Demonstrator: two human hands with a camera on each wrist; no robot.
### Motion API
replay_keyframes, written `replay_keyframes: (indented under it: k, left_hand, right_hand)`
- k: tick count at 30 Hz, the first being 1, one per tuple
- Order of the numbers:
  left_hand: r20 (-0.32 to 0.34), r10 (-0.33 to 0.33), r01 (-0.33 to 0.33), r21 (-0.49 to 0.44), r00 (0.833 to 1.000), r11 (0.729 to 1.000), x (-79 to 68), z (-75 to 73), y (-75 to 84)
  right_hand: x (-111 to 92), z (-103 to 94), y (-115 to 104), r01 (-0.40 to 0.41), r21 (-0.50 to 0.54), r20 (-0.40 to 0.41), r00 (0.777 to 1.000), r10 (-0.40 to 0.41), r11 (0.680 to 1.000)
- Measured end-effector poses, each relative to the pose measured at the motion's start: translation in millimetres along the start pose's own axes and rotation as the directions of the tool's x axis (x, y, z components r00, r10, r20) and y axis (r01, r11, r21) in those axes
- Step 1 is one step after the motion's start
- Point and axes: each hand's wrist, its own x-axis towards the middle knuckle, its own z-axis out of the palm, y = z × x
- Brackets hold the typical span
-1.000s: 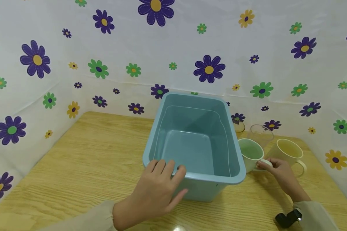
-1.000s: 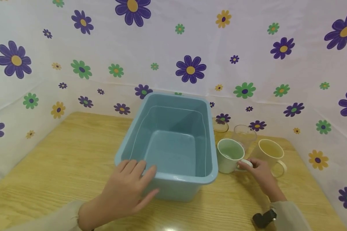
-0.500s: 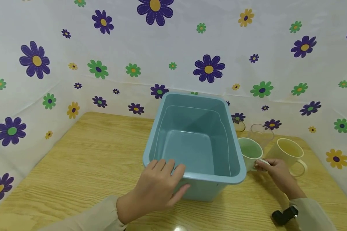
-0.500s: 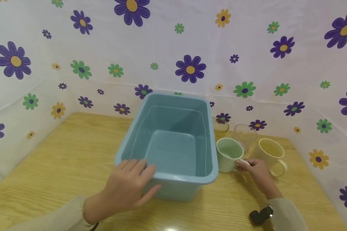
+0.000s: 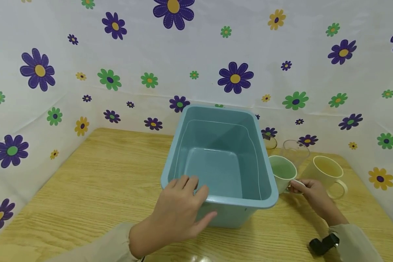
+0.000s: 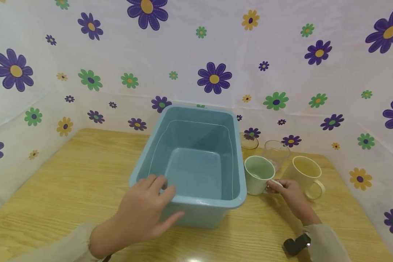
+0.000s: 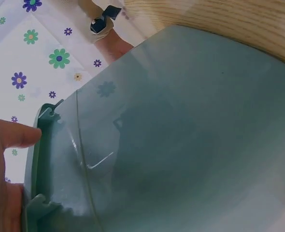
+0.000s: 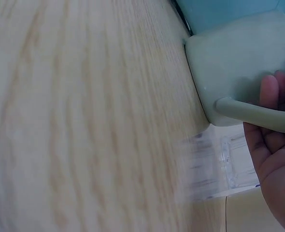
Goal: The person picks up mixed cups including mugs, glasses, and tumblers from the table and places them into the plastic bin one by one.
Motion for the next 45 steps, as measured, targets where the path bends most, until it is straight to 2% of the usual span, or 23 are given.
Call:
replay_keyframes:
  k: [4, 8, 13, 21, 26, 30, 36, 45]
  left_hand:
    - [0.053, 0.042, -0.039, -0.051, 0.998, 0.998, -1.4, -5.0, -9.1]
    - [0.122, 0.107, -0.095, -0.099, 0.987, 0.990, -1.2, -10.0, -19.1]
    - [0.166, 0.127, -0.108, -0.121, 0.978, 0.987, -0.2, -11.2, -21.5]
    - [0.158, 0.121, -0.102, -0.121, 0.980, 0.987, 1.1, -11.1, -20.0]
    - [0.128, 0.125, -0.110, -0.124, 0.984, 0.986, 0.2, -8.3, -20.5]
    - [0.100, 0.132, -0.120, -0.116, 0.986, 0.986, -0.8, -5.8, -20.9]
    - [0.091, 0.127, -0.117, -0.109, 0.988, 0.987, -2.9, -5.2, -21.5]
    - [0.099, 0.124, -0.112, -0.123, 0.987, 0.986, -2.1, -6.5, -20.8]
  right_hand:
    - [0.3, 0.5, 0.5, 0.031, 0.076, 0.040, 0.999, -0.034, 0.997]
    - [-0.4, 1.2, 0.1, 0.041, 0.114, 0.065, 0.997, -0.049, 0.993]
    - [-2.1, 0.3, -1.7, 0.030, 0.140, 0.083, 0.996, -0.042, 0.990]
    - [-2.4, -1.4, -3.8, 0.054, 0.258, 0.145, 0.985, -0.094, 0.965]
    - [-2.2, -1.0, -3.3, 0.062, 0.299, 0.154, 0.982, -0.112, 0.952]
    - [-2.8, -0.9, -2.9, 0.066, 0.304, 0.147, 0.982, -0.115, 0.950]
    - [-3.0, -0.6, -1.9, 0.068, 0.304, 0.117, 0.987, -0.109, 0.950]
    - [-3.2, 1.6, 4.2, 0.069, 0.373, 0.097, 0.989, -0.113, 0.925]
